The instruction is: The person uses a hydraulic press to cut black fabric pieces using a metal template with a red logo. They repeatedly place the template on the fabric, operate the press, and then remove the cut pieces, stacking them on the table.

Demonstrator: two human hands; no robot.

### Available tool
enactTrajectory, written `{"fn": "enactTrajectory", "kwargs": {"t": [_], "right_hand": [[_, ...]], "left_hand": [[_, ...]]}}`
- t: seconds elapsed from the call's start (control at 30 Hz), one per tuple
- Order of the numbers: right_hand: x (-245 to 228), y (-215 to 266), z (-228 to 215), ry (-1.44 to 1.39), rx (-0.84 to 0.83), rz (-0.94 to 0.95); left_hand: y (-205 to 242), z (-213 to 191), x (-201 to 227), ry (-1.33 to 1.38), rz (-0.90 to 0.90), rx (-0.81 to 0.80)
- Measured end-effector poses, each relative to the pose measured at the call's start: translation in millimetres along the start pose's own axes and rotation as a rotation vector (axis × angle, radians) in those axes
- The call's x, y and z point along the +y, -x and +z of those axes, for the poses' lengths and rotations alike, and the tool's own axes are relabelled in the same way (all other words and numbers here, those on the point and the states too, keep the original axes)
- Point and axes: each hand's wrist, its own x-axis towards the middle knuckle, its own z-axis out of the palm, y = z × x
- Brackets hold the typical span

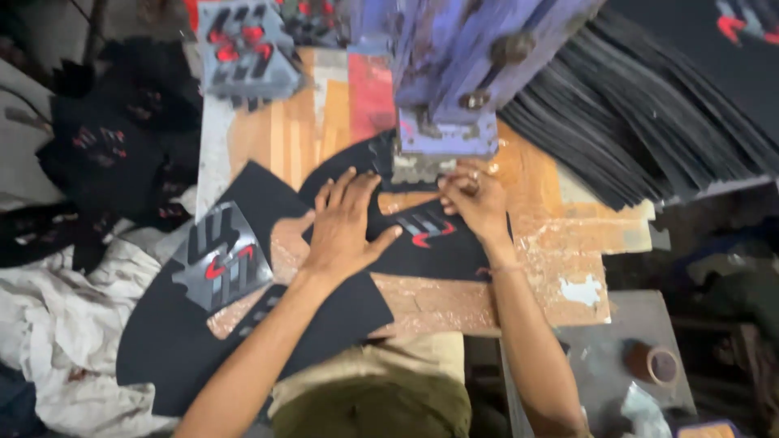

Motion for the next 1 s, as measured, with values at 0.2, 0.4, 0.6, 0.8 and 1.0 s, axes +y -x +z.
{"fn": "enactTrajectory", "kwargs": {"t": [0.2, 0.4, 0.6, 0.8, 1.0], "right_hand": [[3.9, 2.1, -1.3, -0.036, -0.083, -0.032], [-5.6, -1.3, -0.7, 0.040, -0.051, -0.077], [-6.1, 6.5, 0.2, 0.037, -0.034, -0.072], [-5.0, 6.4, 1.8, 0.037, 0.006, -0.097], [-4.7, 6.8, 1.8, 0.057, -0.008, -0.092]], "left_hand": [[1.1, -0.2, -1.5, -0.073, 0.039, 0.002], [-0.5, 1.8, -3.4, -0.080, 0.088, 0.041], [-0.3, -2.2, 2.1, -0.062, 0.033, -0.017], [-1.0, -2.7, 3.2, -0.070, 0.040, -0.032], [-2.4, -3.5, 4.8, -0.077, 0.031, -0.035]]}}
